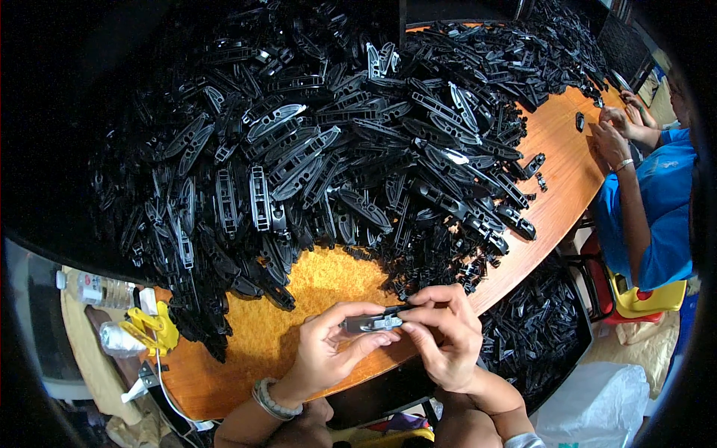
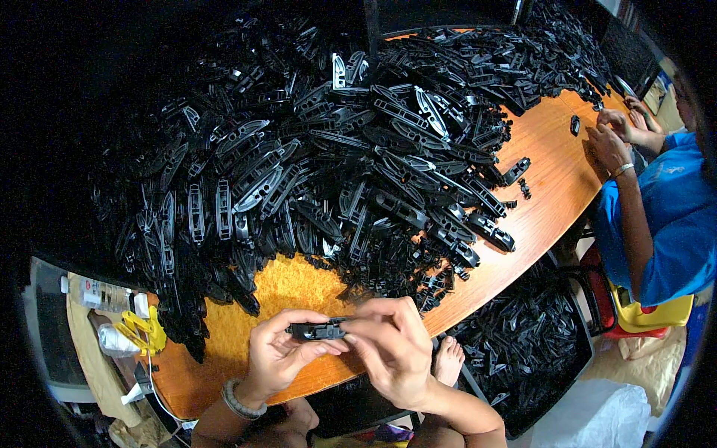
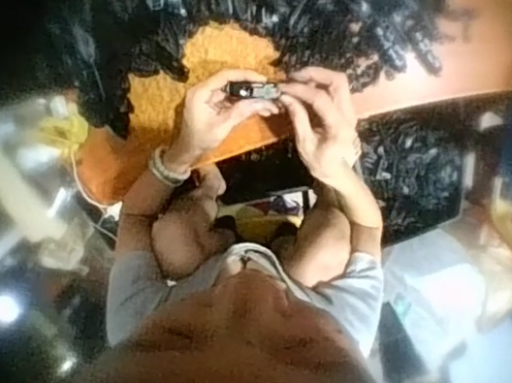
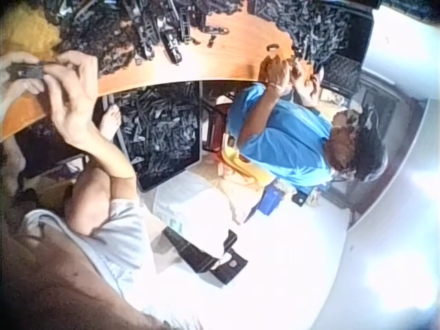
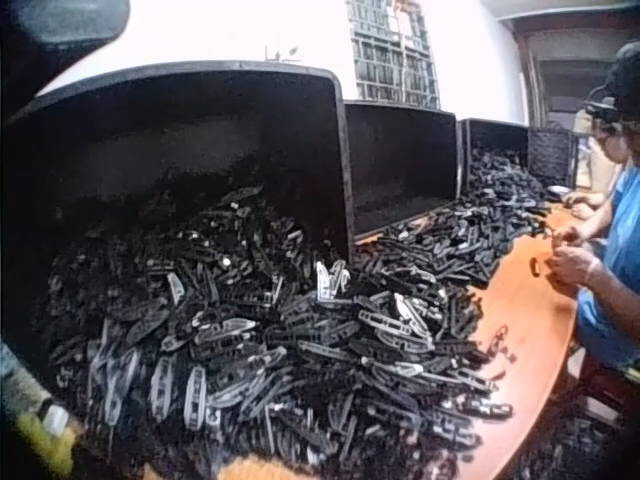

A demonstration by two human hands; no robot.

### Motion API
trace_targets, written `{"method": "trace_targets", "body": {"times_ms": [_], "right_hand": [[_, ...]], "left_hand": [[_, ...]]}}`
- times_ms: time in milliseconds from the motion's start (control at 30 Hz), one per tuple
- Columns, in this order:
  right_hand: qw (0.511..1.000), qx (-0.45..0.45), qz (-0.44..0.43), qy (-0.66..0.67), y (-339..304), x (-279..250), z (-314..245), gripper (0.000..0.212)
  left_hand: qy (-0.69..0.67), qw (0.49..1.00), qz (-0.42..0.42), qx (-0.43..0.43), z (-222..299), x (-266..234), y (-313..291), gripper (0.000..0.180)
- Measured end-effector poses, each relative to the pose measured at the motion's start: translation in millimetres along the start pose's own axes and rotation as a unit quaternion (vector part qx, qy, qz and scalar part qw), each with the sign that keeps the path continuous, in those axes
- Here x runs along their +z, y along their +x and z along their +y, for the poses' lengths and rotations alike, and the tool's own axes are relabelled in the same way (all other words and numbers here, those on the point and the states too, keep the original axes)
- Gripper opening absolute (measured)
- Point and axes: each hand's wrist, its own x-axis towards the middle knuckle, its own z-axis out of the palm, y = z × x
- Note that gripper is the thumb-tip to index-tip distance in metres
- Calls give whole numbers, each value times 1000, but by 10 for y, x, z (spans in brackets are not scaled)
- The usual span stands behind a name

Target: The person repeatedly assembles plastic components by attaching small plastic clips into larger plastic pieces by hand.

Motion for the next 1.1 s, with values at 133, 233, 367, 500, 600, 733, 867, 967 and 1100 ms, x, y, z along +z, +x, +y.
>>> {"method": "trace_targets", "body": {"times_ms": [133, 233, 367, 500, 600, 733, 867, 967, 1100], "right_hand": [[996, -67, -38, -54, 33, -25, -31, 26], [990, 54, -128, 16, -24, -63, -31, 28], [992, 38, -120, 14, -26, -63, -12, 27], [991, 24, -126, 49, -23, -63, 90, 26], [995, -25, -90, 29, -60, -76, 221, 27], [968, -156, -186, 59, -82, -21, 106, 29], [899, -88, -407, 136, -282, -114, 32, 26], [957, -113, -260, 56, -279, -259, 172, 15], [966, -68, -119, -221, -115, -338, 14, 20]], "left_hand": [[-1, 1000, 21, 0, 13, -21, 3, 20], [153, 988, -1, 33, 56, -6, 1, 12], [124, 992, 9, 24, 71, -2, -12, 15], [274, 956, -32, 96, 148, -276, 196, 13], [491, 838, 46, 232, 262, -226, 640, 26], [694, 655, 0, 299, 329, -268, 1093, 44], [662, 656, 20, 361, 321, -312, 1068, 34], [512, 804, 75, 294, 231, -231, 749, 29], [425, 883, 109, 164, 239, -188, 219, 24]]}}
